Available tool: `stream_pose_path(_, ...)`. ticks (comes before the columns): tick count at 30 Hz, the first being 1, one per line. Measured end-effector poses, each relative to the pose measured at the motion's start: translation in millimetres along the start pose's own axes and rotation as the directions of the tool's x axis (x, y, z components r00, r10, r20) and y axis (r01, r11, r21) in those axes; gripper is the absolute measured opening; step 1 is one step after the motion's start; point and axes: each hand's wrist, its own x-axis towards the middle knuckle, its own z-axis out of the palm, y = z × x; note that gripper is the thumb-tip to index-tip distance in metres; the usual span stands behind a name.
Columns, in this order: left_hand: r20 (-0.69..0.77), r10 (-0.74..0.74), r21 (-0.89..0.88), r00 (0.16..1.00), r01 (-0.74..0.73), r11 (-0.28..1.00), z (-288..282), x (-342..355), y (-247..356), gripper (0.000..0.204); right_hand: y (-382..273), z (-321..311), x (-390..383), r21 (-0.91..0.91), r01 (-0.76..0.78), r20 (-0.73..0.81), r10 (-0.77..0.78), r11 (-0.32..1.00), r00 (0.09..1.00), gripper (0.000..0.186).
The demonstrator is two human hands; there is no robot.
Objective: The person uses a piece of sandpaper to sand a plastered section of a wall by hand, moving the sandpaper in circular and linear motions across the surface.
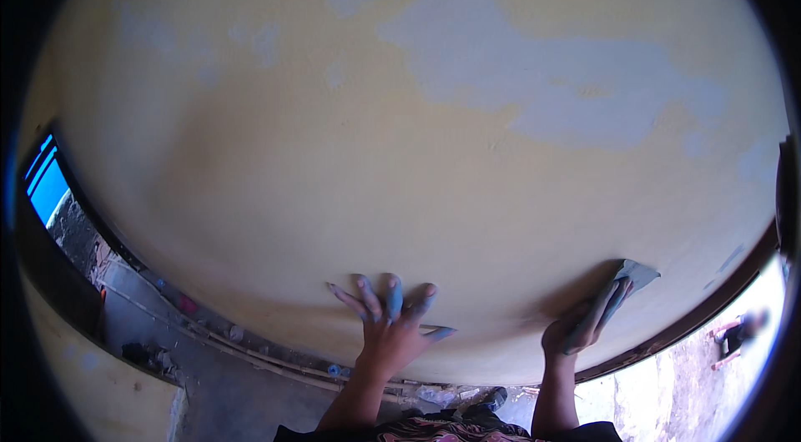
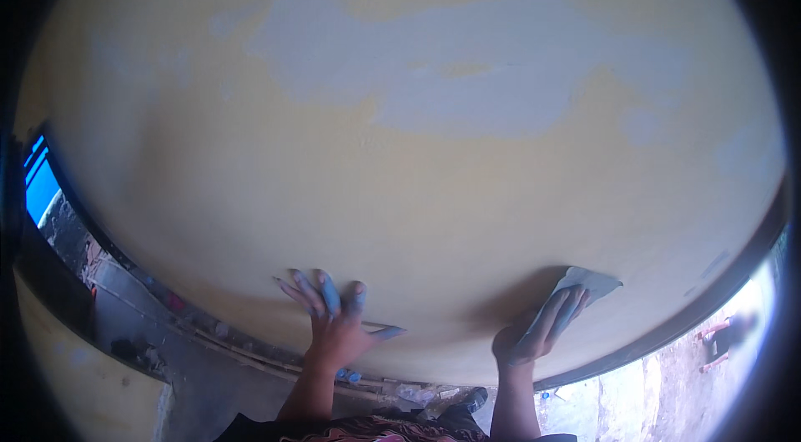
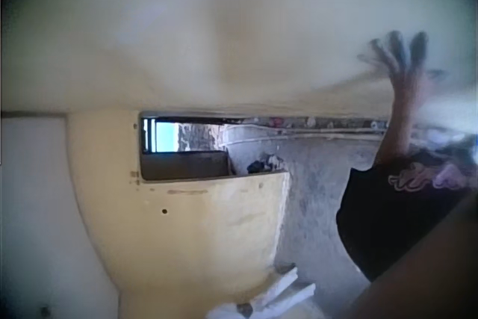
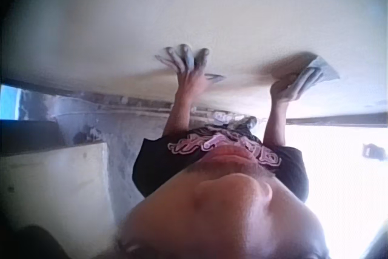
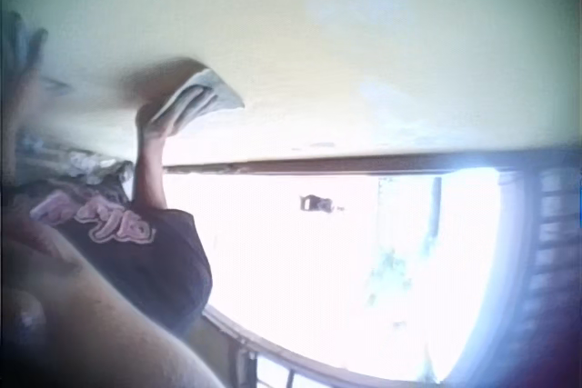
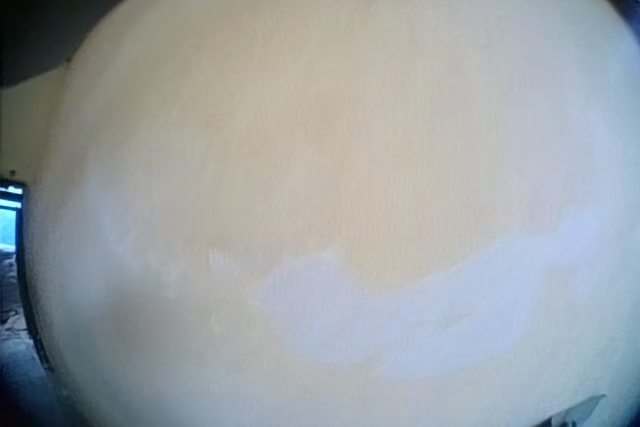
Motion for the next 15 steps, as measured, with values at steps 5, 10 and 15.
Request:
stream_pose_path(5,-0.037,0.038,0.017,0.999,-0.038,0.999,0,7,7,0.080,65,2,-33,0.224,-0.644,0.039,0.653,0.732,0.756,0.039)
stream_pose_path(10,-0.021,-0.024,-0.003,0.999,0.024,1.000,8,-8,4,0.090,-2,-3,16,0.156,-0.002,-0.053,0.010,0.988,0.999,0.039)
stream_pose_path(15,-0.040,-0.083,-0.055,0.996,0.081,0.995,9,-6,7,0.103,-9,-12,37,0.381,-0.150,0.046,0.143,0.912,0.989,0.033)
